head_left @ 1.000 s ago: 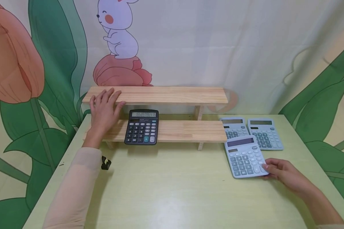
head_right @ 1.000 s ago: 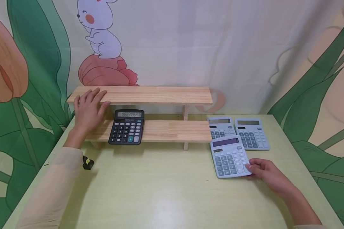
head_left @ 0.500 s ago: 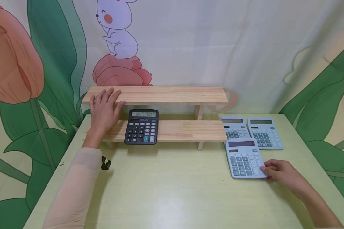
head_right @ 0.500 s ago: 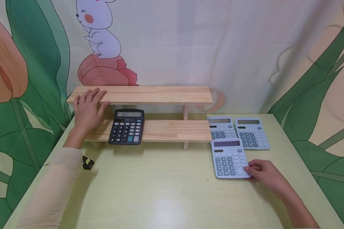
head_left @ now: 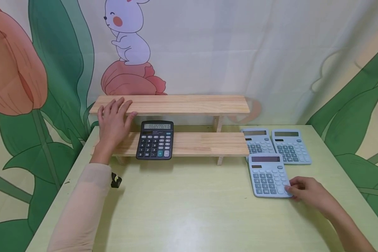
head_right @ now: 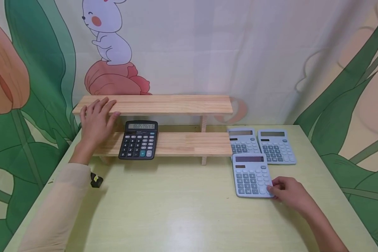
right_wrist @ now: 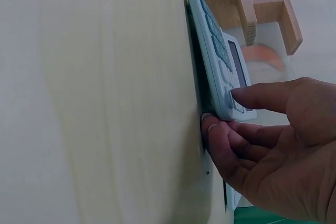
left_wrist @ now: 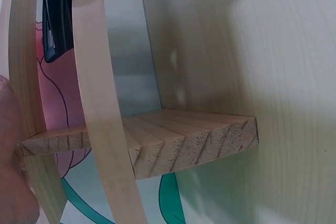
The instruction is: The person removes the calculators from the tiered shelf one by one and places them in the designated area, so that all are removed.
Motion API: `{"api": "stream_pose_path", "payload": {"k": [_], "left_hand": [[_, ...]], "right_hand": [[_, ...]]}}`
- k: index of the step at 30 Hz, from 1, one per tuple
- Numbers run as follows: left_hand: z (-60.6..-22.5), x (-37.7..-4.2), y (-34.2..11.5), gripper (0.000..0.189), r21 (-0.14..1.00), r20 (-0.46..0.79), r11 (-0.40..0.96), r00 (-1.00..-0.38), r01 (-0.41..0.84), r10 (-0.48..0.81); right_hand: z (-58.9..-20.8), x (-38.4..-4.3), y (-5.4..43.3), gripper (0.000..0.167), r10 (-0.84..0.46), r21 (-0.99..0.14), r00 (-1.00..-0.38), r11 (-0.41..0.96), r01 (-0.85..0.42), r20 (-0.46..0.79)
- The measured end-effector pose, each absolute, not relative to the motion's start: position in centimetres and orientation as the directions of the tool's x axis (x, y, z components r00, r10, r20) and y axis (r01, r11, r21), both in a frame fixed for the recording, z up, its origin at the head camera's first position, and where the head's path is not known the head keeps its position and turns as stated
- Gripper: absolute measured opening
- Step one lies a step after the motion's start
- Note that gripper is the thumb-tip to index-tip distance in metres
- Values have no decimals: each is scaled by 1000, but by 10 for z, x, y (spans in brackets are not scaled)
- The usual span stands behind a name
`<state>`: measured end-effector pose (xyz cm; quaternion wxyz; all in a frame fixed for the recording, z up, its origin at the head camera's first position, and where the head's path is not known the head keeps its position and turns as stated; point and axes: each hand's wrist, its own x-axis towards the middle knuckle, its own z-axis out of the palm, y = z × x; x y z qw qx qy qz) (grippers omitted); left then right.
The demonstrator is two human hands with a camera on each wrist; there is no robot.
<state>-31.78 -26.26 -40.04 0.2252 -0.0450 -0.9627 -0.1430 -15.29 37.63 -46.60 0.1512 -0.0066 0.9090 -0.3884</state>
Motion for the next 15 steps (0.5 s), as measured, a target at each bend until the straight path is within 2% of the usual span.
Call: {"api": "stream_pose_path", "payload": {"k": [15], "left_hand": [[-404,-320,-264,62,246,458,958,-889,149,20]], "right_hand": [[-465,-152,368,35,-67,-609,-967,787,100,-246]]}}
